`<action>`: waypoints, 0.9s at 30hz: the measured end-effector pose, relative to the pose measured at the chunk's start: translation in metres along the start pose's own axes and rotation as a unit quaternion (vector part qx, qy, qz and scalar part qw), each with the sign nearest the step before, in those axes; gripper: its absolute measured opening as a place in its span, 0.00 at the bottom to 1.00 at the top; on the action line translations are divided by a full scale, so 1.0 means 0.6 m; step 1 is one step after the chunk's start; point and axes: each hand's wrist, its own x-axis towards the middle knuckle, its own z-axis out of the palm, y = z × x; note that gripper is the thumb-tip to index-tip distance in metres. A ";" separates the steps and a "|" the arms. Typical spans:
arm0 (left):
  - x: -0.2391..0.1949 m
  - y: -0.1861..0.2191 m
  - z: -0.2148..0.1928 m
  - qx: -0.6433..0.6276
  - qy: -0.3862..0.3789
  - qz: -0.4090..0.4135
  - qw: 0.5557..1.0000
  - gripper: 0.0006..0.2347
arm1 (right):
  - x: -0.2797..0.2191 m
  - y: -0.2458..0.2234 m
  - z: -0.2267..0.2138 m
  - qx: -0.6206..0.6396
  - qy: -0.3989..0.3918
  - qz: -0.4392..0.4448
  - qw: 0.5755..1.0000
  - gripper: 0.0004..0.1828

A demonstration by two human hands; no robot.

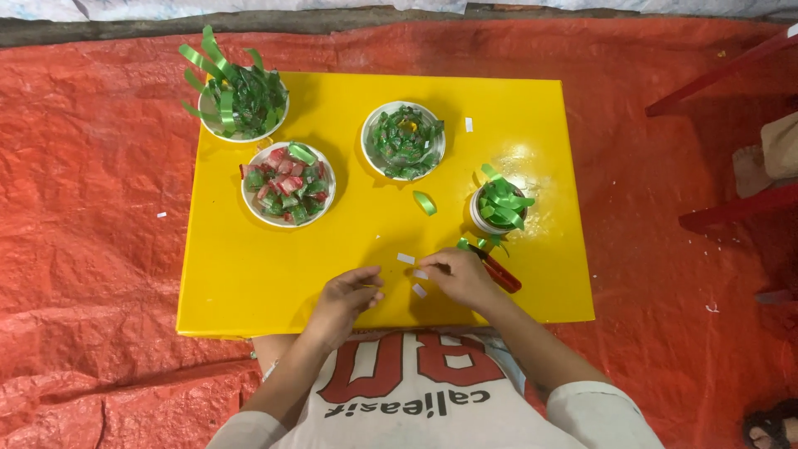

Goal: Wrapping small items into leaves and placing them into bowls on a table.

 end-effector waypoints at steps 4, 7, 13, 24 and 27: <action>0.014 -0.020 0.028 -0.042 -0.068 -0.033 0.996 0.16 | 0.048 0.046 0.015 -0.174 0.011 -0.176 0.969 0.10; -0.014 -0.011 0.015 -0.037 -0.106 -0.085 0.990 0.16 | 0.056 0.035 0.020 -0.249 -0.031 -0.248 0.936 0.17; -0.094 -0.051 -0.120 -0.114 -0.194 -0.207 0.952 0.11 | 0.029 0.073 0.049 -0.358 -0.094 -0.204 0.906 0.26; -0.015 -0.120 0.011 0.065 -0.130 -0.235 0.961 0.17 | -0.060 0.088 0.092 -0.282 0.010 -0.278 0.918 0.33; 0.049 -0.211 0.024 0.153 -0.168 -0.112 0.967 0.11 | -0.075 0.084 0.109 -0.263 0.010 -0.288 0.921 0.27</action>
